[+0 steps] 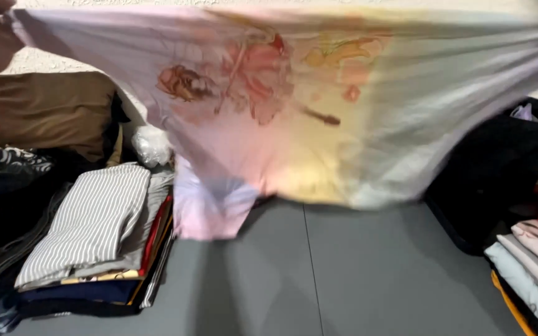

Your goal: Folding various items of clothing and stacking them neatly on a workspace table.

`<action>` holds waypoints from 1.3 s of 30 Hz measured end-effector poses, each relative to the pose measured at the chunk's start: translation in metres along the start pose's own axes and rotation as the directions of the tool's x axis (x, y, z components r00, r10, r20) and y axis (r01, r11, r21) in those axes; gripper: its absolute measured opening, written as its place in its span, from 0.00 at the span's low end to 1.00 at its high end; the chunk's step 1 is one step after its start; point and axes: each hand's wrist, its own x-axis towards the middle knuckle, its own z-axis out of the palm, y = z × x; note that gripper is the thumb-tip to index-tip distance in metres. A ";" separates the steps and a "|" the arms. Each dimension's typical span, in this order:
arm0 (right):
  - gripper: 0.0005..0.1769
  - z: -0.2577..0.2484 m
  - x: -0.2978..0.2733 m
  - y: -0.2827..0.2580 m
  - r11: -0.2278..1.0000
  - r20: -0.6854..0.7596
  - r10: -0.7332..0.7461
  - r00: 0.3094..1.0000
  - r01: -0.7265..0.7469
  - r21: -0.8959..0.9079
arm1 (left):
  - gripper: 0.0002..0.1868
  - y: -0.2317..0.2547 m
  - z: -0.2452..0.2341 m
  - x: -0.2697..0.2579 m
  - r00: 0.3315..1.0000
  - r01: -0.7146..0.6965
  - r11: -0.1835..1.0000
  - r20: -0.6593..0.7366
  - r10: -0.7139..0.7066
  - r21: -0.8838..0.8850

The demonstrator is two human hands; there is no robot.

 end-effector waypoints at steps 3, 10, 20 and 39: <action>0.21 -0.013 -0.002 0.029 0.998 0.048 0.026 0.999 -0.028 0.050 | 0.24 -0.047 -0.025 -0.025 0.995 -0.090 0.996 -0.046 0.089 -0.018; 0.19 -0.120 0.132 0.294 0.978 0.186 0.116 0.976 -0.145 0.149 | 0.23 -0.130 0.059 -0.120 0.960 -0.260 0.964 -0.128 0.251 -0.058; 0.16 0.217 -0.097 0.307 0.772 -0.129 0.144 0.981 -0.193 -0.606 | 0.27 -0.287 0.237 -0.213 0.985 -0.065 0.897 -0.118 0.128 0.437; 0.18 0.236 -0.104 0.325 0.282 -0.178 0.323 0.930 -0.274 -0.919 | 0.28 -0.358 0.234 -0.248 0.961 0.245 0.835 -0.236 -0.142 0.493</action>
